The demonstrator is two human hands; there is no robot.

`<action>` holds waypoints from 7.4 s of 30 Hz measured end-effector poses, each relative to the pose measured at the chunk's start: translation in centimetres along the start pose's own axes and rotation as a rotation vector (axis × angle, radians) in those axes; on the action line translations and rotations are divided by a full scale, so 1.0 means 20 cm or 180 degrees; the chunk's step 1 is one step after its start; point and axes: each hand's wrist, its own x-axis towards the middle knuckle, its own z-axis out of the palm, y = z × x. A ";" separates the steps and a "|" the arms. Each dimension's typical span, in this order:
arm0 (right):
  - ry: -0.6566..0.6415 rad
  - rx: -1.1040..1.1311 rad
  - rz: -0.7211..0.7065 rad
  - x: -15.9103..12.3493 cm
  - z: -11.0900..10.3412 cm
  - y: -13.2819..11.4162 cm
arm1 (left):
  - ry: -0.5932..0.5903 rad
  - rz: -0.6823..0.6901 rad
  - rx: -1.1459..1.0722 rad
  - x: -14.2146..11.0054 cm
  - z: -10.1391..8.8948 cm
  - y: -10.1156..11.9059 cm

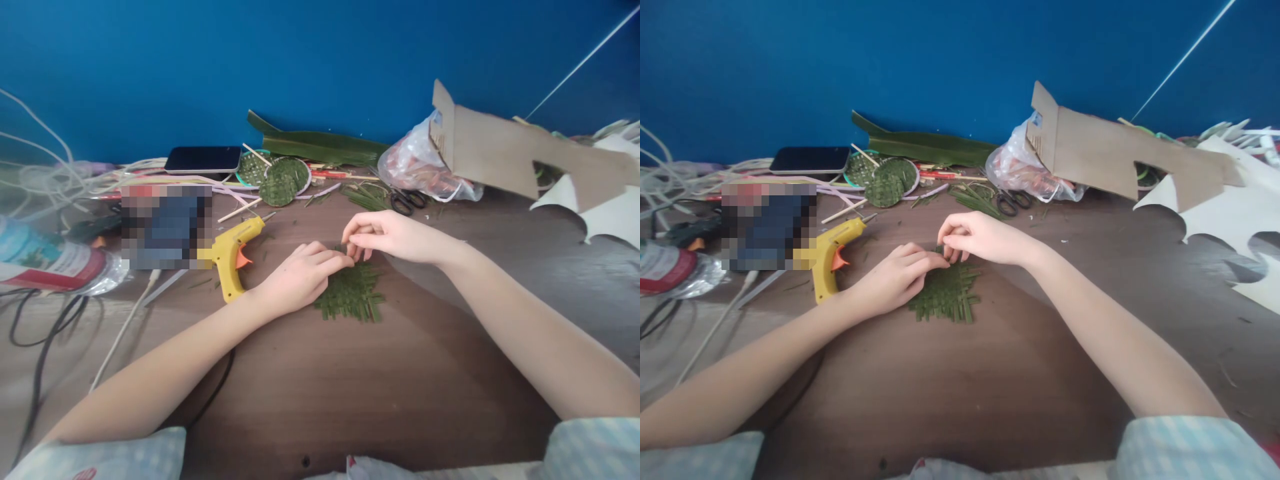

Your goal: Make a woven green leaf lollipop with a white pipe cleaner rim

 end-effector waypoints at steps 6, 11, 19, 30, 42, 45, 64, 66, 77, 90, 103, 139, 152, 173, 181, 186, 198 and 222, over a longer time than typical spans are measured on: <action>-0.0051 0.0267 -0.0026 0.01 0.01 0.01 | 0.0026 -0.0035 -0.0009 0.00 0.00 0.00; -0.0026 0.0128 -0.0095 0.01 0.02 0.02 | 0.0109 -0.0005 -0.0007 0.00 0.01 0.00; 0.0024 0.0141 -0.0155 0.01 0.03 0.02 | 0.0189 -0.0007 0.0008 -0.01 0.02 -0.01; 0.0322 -0.0497 -0.0050 0.01 0.00 0.03 | 0.0186 -0.0226 -0.0061 0.00 0.02 0.00; 0.0276 -0.1514 -0.0179 0.03 0.02 0.11 | 0.0203 -0.0202 -0.0042 0.00 0.02 0.00; 0.0323 -0.1529 -0.0135 0.03 0.02 0.11 | 0.0221 -0.0214 -0.0062 0.00 0.02 0.00; 0.0197 -0.1424 -0.0225 0.04 0.03 0.11 | 0.0261 -0.0176 -0.0053 0.00 0.03 -0.01; 0.0157 -0.1408 -0.0181 0.03 0.03 0.11 | 0.0268 -0.0181 -0.0049 0.00 0.03 -0.01; 0.0142 -0.1392 -0.0419 0.01 0.03 0.07 | 0.0221 -0.0223 -0.0041 0.00 0.02 0.00; -0.0017 -0.1669 -0.0387 -0.01 0.02 0.04 | 0.0202 -0.0278 -0.0059 0.00 0.02 0.00; 0.0008 -0.2479 -0.0474 -0.03 0.08 -0.03 | 0.0193 -0.0223 -0.0120 0.00 0.02 0.00; 0.0123 -0.0650 -0.0160 -0.01 0.03 0.00 | 0.0256 -0.0143 -0.0225 0.00 0.02 0.00; -0.0044 -0.0496 -0.0391 -0.01 0.02 0.04 | 0.0216 -0.0234 -0.0172 0.00 0.03 0.00; -0.0174 -0.0631 -0.0420 0.00 0.04 0.04 | 0.0188 -0.0249 0.0119 0.00 0.03 0.00; -0.0015 -0.0583 -0.0296 0.01 0.03 0.03 | 0.0201 -0.0215 -0.0158 0.00 0.03 0.00; 0.0056 -0.0923 0.0008 0.00 0.02 0.02 | 0.0203 -0.0217 -0.0162 0.00 0.03 0.00; -0.0061 -0.1192 0.0226 0.01 0.02 0.04 | 0.0124 -0.0227 -0.0006 0.00 0.02 0.01; 0.0104 -0.0466 -0.0191 -0.01 -0.01 0.03 | -0.0454 -0.0074 0.0075 0.01 -0.01 0.02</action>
